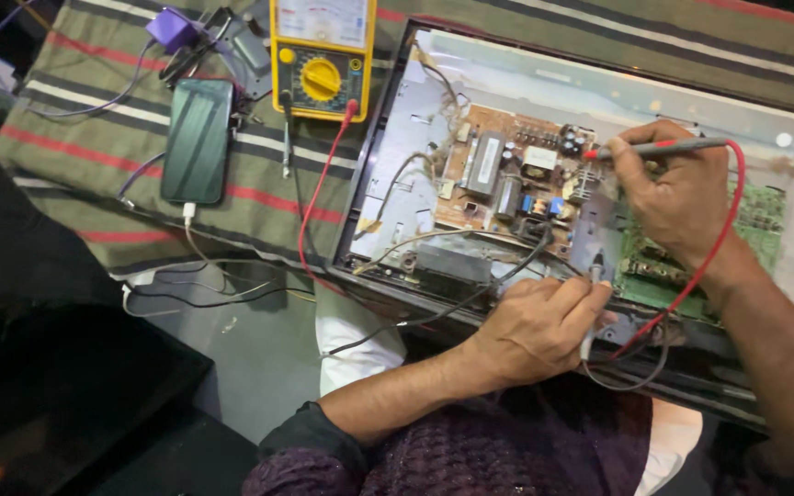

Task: The person uses a multimeter to test various points on the internal circuit boards of a disassembled television. They move the multimeter probes across different components and connectors on the power and main boards while the device remains open on a workbench.

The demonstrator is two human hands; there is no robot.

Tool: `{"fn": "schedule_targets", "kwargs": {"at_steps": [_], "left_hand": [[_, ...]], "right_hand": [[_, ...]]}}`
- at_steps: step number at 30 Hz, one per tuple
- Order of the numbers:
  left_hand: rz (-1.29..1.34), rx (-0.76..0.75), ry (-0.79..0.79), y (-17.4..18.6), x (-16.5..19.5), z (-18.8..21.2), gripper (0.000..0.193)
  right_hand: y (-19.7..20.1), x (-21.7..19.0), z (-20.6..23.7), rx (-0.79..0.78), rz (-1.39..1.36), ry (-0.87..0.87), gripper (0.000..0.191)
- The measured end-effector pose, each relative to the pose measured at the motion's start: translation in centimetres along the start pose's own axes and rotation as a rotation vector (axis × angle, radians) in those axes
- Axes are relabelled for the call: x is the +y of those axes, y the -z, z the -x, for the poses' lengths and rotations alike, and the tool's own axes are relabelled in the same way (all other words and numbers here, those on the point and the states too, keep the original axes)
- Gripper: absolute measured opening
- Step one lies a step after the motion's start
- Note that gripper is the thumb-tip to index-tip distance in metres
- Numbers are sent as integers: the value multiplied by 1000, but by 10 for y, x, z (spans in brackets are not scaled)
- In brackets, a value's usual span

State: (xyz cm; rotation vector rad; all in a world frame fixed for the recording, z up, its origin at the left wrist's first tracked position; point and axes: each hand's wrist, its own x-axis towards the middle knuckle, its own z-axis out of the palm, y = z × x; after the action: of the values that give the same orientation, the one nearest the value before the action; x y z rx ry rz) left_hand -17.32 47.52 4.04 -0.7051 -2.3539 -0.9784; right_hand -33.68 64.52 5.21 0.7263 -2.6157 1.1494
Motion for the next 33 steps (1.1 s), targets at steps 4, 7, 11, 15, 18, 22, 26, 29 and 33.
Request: {"fn": "schedule_targets", "kwargs": {"at_steps": [4,7,11,15,18,22,26,29,33], "left_hand": [[13,-29,6,1,-3,2,30],[22,-21,9,1,-3,2,31],[23,-19,11,1,-4,3,33],[33,-30,5,1,-6,2,33],[30,-27,7,0,-6,1,33],[17,-16,1,-1,-6,1,33],[34,-25,1,-1,-7,2,35],[31,-27,-1,-2,-7,2,34],[22,-36,-4,-1,-7,2,34]], "right_hand": [[-3,2,1,-23,-51,-15,21],[-4,2,1,-18,-65,-18,21],[-5,3,0,-13,-67,-22,22],[-5,5,-1,-22,-56,-17,22],[-3,6,-1,-20,-24,-5,24],[-3,6,-1,-15,-13,14,24],[-3,6,-1,-27,-1,0,24],[-4,5,-1,-26,-24,-8,24],[-2,5,0,-28,-16,9,24]]}}
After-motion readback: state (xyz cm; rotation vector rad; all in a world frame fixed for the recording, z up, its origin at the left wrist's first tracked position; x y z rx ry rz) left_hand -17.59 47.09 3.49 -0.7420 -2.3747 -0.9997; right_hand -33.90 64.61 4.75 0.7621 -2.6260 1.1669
